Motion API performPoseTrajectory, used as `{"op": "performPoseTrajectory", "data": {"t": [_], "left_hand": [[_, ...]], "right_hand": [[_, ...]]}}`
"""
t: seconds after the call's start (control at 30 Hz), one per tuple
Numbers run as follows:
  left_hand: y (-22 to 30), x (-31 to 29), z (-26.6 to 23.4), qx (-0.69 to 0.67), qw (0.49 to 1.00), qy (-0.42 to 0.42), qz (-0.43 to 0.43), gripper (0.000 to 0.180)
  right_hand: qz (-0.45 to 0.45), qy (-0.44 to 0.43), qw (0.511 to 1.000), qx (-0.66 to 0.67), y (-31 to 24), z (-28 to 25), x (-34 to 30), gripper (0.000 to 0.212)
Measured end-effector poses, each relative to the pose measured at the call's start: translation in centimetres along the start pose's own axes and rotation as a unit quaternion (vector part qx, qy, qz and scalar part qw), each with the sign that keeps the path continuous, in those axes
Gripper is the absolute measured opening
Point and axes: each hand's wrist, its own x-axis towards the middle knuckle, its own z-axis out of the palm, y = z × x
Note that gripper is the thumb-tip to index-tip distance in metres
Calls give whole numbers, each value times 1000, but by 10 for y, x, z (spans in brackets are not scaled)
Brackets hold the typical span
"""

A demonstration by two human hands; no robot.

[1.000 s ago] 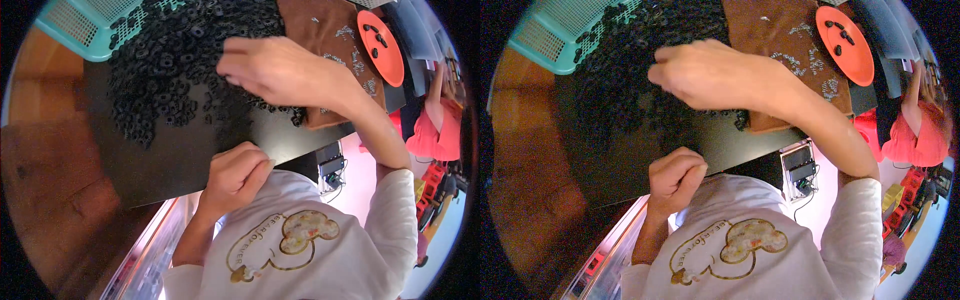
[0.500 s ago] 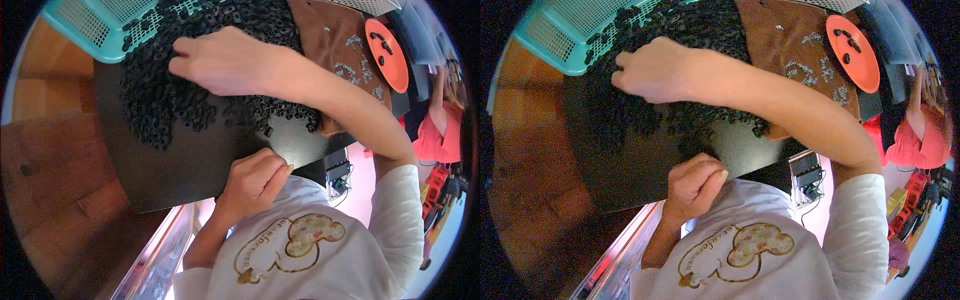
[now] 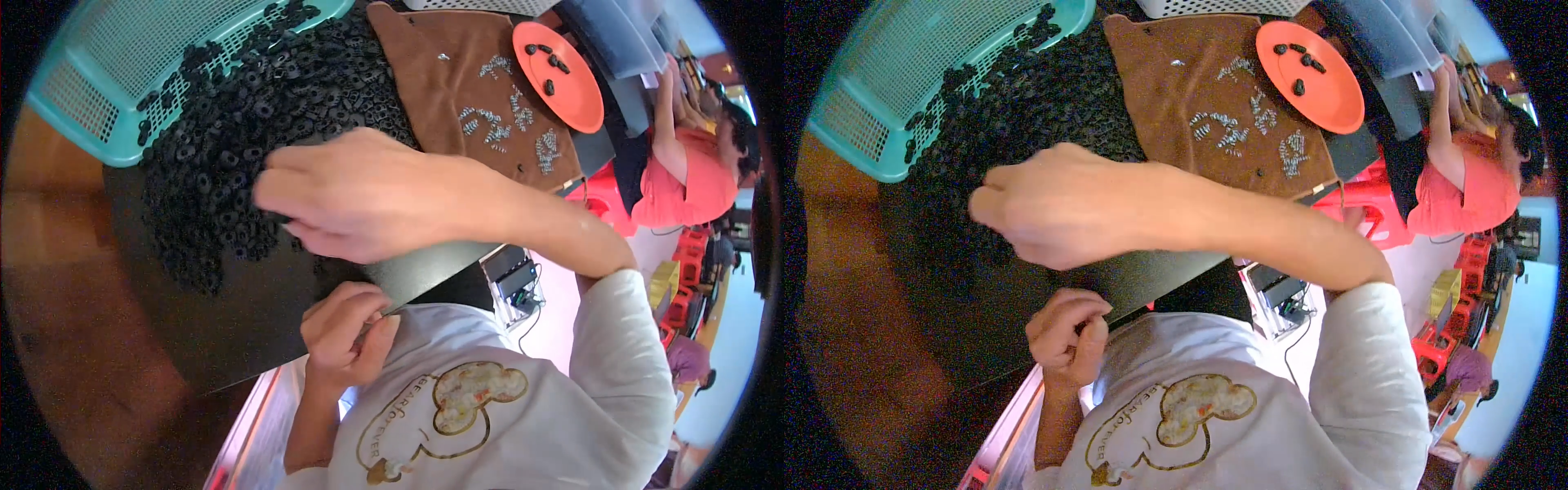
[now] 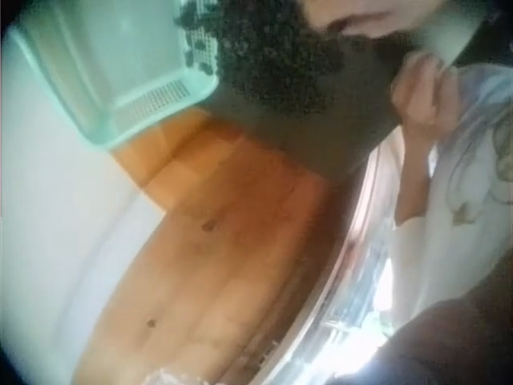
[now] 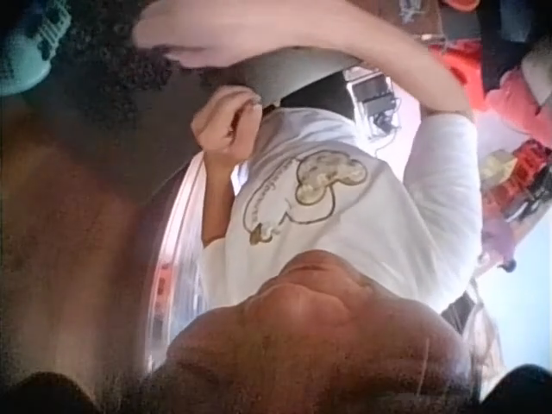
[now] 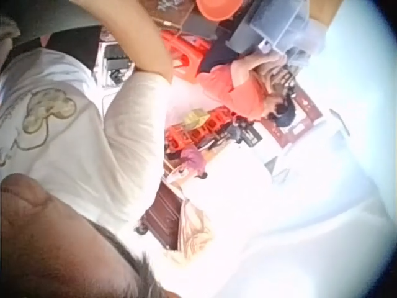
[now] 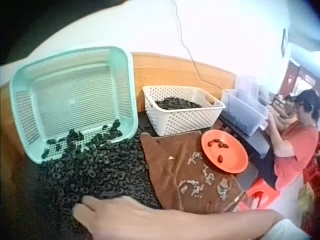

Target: Sorting and inspecting small black plastic components at a workbench.

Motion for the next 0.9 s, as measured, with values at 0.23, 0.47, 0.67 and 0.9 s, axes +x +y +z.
{"op": "performPoseTrajectory", "data": {"t": [0.23, 0.47, 0.67, 0.9], "left_hand": [[20, -4, 6, -225, 957, 100, -154, 27], [34, 9, 26, -454, 850, 86, -251, 39], [35, -4, 39, -370, 902, 119, -187, 28], [30, -12, 39, -295, 937, 70, -170, 23]], "right_hand": [[2, 113, 982, 149, -23, -16, -65, 26], [-4, 147, 975, 169, -37, -7, -91, 27], [-14, 141, 988, 61, -50, -8, -107, 35], [28, 108, 990, 90, -61, -11, -119, 30]]}}
